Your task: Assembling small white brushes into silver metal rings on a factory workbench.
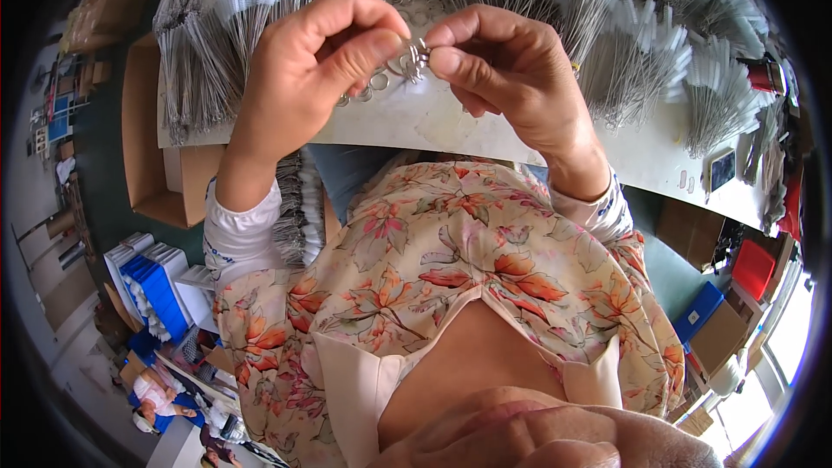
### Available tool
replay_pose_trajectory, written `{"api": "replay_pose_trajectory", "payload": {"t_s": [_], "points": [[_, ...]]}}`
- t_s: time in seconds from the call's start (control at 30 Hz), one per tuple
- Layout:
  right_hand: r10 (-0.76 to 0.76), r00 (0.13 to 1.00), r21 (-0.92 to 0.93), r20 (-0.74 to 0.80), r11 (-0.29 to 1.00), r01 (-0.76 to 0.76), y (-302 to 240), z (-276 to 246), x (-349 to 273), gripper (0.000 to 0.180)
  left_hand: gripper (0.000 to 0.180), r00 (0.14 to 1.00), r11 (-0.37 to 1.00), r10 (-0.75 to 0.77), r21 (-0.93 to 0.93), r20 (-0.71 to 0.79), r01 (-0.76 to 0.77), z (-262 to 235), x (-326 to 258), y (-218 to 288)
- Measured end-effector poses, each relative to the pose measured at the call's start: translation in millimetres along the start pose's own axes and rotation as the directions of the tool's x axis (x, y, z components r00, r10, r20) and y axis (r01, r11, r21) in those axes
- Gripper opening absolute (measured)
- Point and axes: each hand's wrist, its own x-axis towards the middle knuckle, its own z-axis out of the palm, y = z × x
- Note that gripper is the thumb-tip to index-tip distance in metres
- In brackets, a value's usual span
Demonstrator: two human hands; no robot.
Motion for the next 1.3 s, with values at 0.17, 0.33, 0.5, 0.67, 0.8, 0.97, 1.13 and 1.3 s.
{"api": "replay_pose_trajectory", "payload": {"t_s": [0.17,0.33,0.5,0.67,0.8,0.97,1.13,1.3], "points": [[0.008,1.000,-0.003,0.008,1.000,-0.008,3,-7,0,0.013,0.013,0.988,0.821,-0.139,-0.550,0.071,0.155,6,-3,-12],[0.002,0.998,-0.015,0.060,1.000,-0.001,1,-3,2,0.012,0.014,0.999,0.999,0.027,0.046,0.023,-0.028,3,-10,4],[-0.017,0.996,-0.043,0.083,0.999,0.020,6,2,3,0.013,0.017,0.977,0.833,-0.193,-0.510,0.096,0.214,2,-24,0],[-0.035,0.990,0.001,0.137,0.999,0.036,7,11,5,0.012,0.012,0.905,0.834,0.409,0.450,-0.117,-0.319,-1,-30,0],[-0.165,0.981,0.028,0.104,0.986,0.163,16,29,5,0.009,0.019,0.930,0.939,0.125,-0.260,-0.347,-0.224,15,-39,-21],[-0.440,0.898,-0.161,0.029,0.884,0.439,51,47,24,0.011,0.018,0.871,0.738,0.067,-0.563,-0.487,-0.372,27,-41,-25],[-0.269,0.962,-0.281,0.056,0.920,0.274,58,45,26,0.015,0.017,0.878,0.877,0.018,-0.415,-0.479,-0.244,-22,-74,-13],[-0.075,0.989,-0.376,0.126,0.919,0.117,78,18,13,0.015,0.016,0.982,0.983,0.003,0.182,-0.191,0.033,-83,-149,10]]}}
